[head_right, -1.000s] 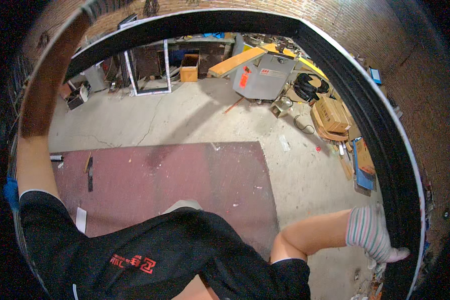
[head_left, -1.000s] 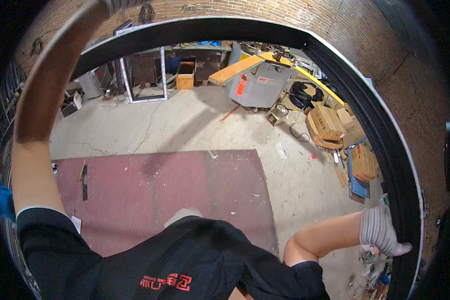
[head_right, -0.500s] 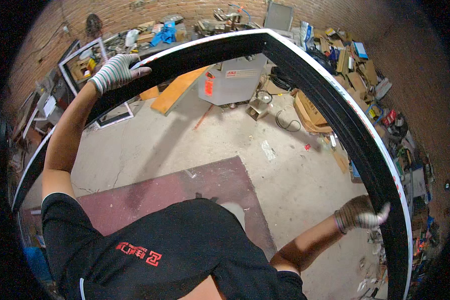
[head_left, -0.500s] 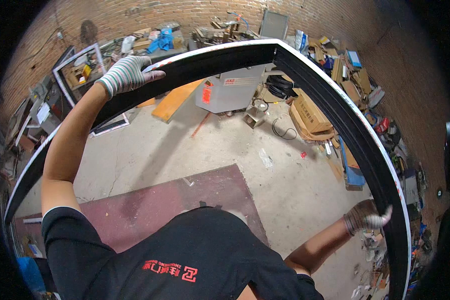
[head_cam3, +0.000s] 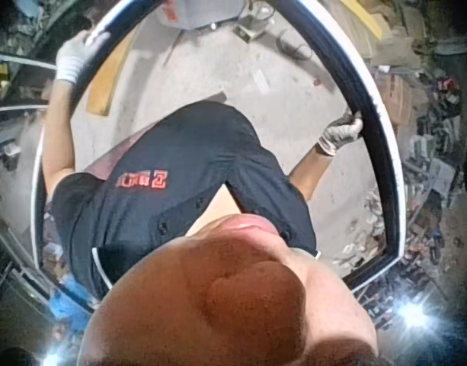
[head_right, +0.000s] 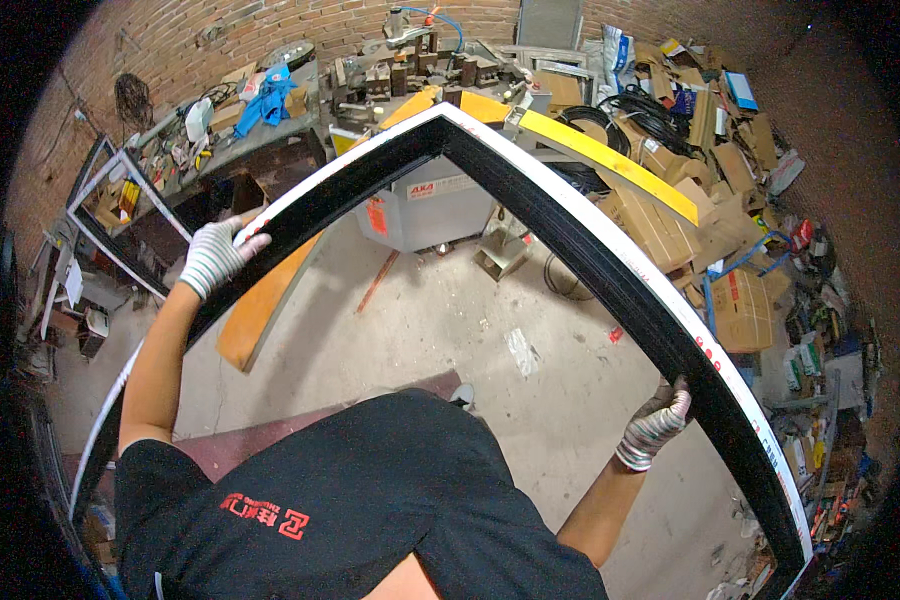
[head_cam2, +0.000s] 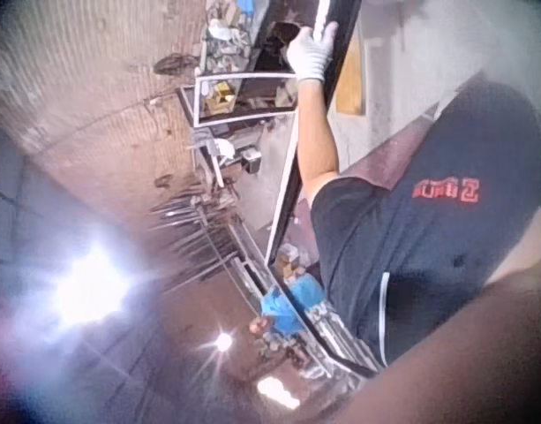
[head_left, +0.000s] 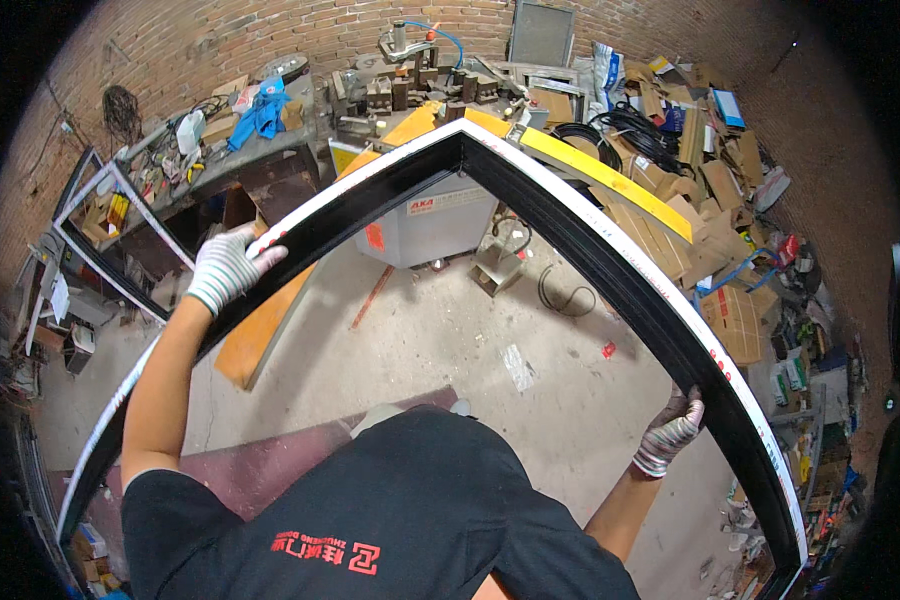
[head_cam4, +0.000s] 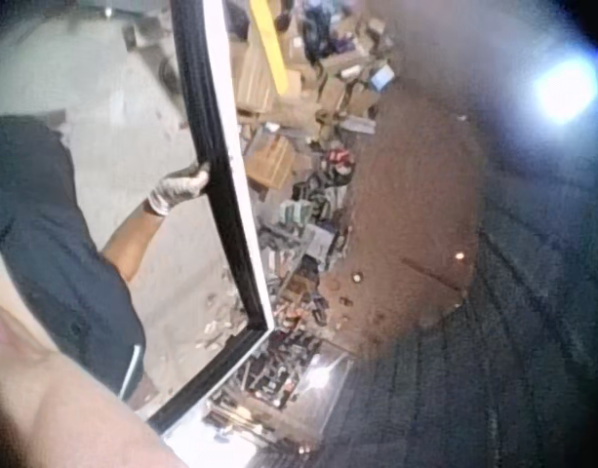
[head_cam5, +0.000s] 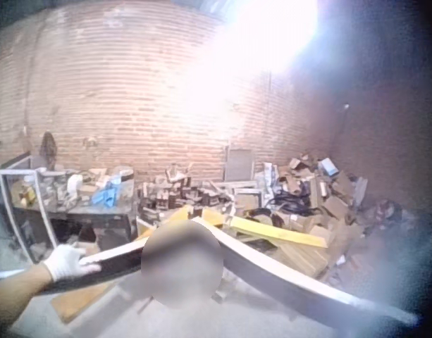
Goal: The person assembles a large rectangular window frame by joining metal profiles on a workbench. They position the frame, use a corner crimping machine to secure each corner, and then lift the completed frame with a coworker.
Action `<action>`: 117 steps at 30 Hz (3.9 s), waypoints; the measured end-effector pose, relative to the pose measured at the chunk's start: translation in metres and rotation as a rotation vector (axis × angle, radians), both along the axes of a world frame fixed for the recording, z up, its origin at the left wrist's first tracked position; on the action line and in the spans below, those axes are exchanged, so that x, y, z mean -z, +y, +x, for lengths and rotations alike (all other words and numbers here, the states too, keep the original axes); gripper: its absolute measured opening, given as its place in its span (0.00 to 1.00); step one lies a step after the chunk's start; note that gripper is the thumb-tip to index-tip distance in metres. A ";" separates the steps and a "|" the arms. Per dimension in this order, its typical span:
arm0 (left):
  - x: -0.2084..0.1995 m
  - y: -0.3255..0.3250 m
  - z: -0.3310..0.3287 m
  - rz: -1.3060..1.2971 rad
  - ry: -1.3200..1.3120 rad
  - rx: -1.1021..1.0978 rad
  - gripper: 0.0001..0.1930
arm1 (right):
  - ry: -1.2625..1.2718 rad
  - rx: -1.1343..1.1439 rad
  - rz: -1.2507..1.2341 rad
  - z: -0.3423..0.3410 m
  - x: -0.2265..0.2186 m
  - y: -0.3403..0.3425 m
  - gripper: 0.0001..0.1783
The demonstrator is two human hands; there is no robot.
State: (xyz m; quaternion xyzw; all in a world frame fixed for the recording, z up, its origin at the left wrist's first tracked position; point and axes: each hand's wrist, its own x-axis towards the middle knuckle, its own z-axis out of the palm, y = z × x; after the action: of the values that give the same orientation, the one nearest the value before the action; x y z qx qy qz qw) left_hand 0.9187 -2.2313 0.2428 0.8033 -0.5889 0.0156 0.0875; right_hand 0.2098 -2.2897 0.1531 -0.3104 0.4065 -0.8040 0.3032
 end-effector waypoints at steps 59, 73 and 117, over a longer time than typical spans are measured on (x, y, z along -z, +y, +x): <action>0.180 -0.472 0.050 0.282 0.051 -0.560 0.36 | 1.810 -0.404 0.537 0.188 0.096 -0.796 0.34; 0.175 -0.470 0.033 0.305 0.145 -0.604 0.30 | 1.881 -0.337 0.498 0.156 0.125 -0.768 0.32; 0.238 -0.467 0.062 0.163 0.146 -0.533 0.33 | 1.999 -0.224 0.364 0.078 0.151 -0.733 0.71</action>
State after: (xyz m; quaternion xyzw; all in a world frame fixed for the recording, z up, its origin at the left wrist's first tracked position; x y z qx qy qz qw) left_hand 0.9802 -2.6987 0.0047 0.9332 -0.3483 -0.0670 0.0577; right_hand 0.2878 -3.0230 0.0018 -0.8246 0.5583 -0.0703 -0.0584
